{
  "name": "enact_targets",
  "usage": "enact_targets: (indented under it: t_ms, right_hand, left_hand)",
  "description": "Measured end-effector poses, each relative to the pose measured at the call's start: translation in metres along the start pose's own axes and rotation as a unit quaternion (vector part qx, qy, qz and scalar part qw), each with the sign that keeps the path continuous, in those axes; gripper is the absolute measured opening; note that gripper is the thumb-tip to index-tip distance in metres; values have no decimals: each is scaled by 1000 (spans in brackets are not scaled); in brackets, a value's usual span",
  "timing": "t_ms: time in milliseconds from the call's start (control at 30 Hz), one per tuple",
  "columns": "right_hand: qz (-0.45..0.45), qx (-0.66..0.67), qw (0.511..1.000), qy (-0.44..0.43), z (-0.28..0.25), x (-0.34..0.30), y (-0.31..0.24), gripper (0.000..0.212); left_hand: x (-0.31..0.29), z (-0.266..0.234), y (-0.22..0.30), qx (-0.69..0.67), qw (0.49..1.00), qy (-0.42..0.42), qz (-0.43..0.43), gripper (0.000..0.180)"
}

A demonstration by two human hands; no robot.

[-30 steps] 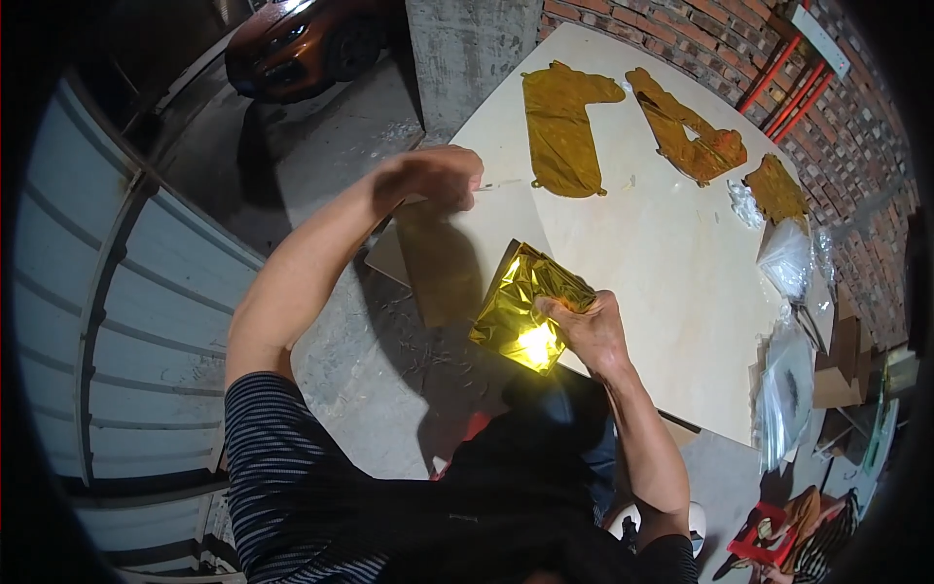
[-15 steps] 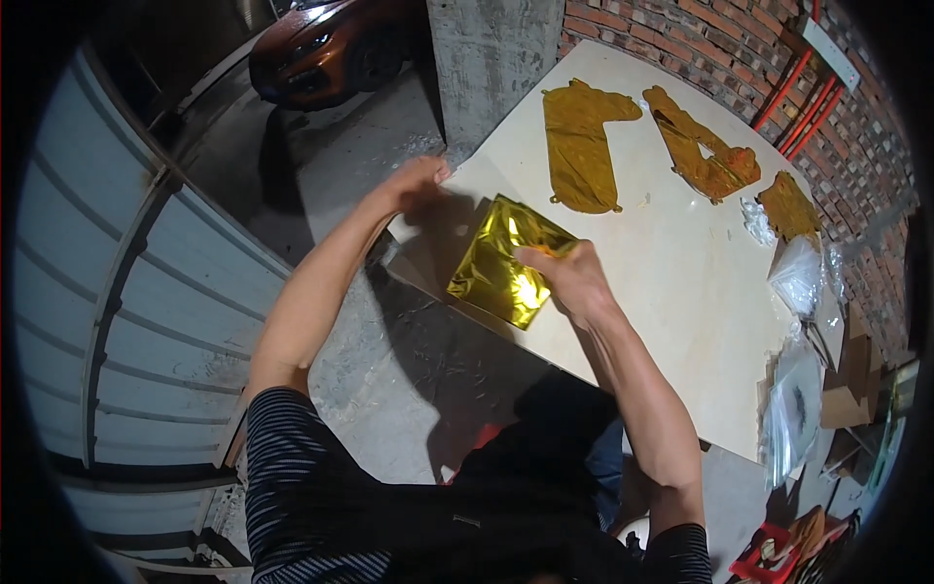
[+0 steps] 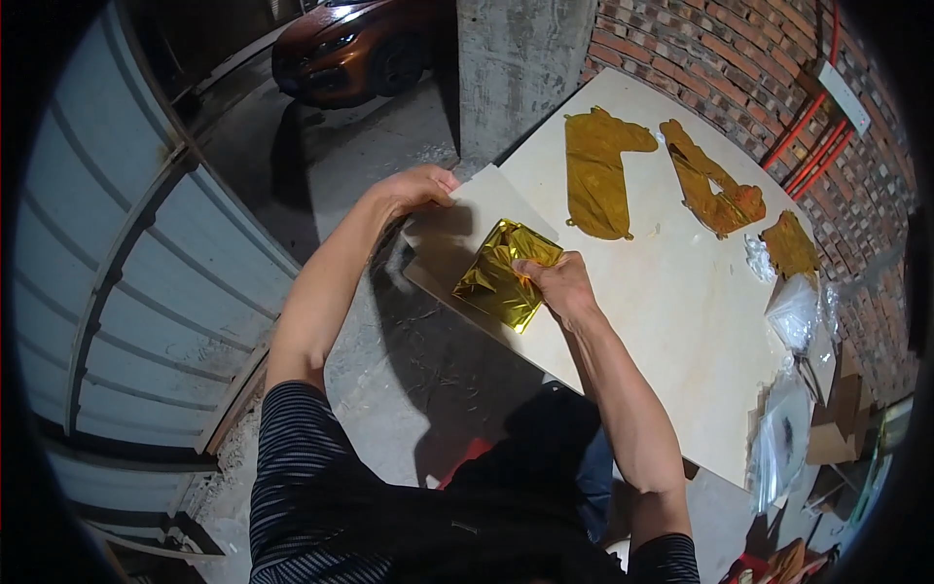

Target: The person folds an uninflated foil balloon into a compact square by hand on a table, then retrieves a cardboard sheet and places the folded balloon against it.

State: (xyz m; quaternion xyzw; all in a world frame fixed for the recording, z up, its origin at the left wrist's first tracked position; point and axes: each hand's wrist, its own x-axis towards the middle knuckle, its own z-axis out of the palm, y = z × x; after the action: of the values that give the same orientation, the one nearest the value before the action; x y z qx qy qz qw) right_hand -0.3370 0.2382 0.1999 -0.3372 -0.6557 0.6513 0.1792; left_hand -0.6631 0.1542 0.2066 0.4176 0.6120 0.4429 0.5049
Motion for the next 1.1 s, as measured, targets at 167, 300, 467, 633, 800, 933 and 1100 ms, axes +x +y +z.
enact_targets:
  t_ms: [167,300,467,633,800,933,1100]
  right_hand:
    - [-12,7,1000,0,-6,5,8,21]
    - [-12,-1,1000,3,-3,3,7,18]
    - [-4,-21,1000,2,1,-4,-1,18]
    - [-10,-25,1000,10,4,-2,6,17]
    - [-8,-27,999,19,-4,-5,6,15]
    - [-21,-60,998,19,1,-6,9,15]
    - [-32,-50,998,24,0,-7,10,15]
  left_hand:
    - [-2,1,-10,-107,994,-11,-26,27]
    - [-3,-9,-30,-187,982,40,2,29]
    - [0,-33,-60,11,955,294,36,19]
    - [0,-21,-76,248,851,456,73,25]
    - [-20,53,-28,346,868,328,140,18]
    - [-21,67,-28,355,832,401,142,16]
    - [-9,65,-37,462,755,422,198,19]
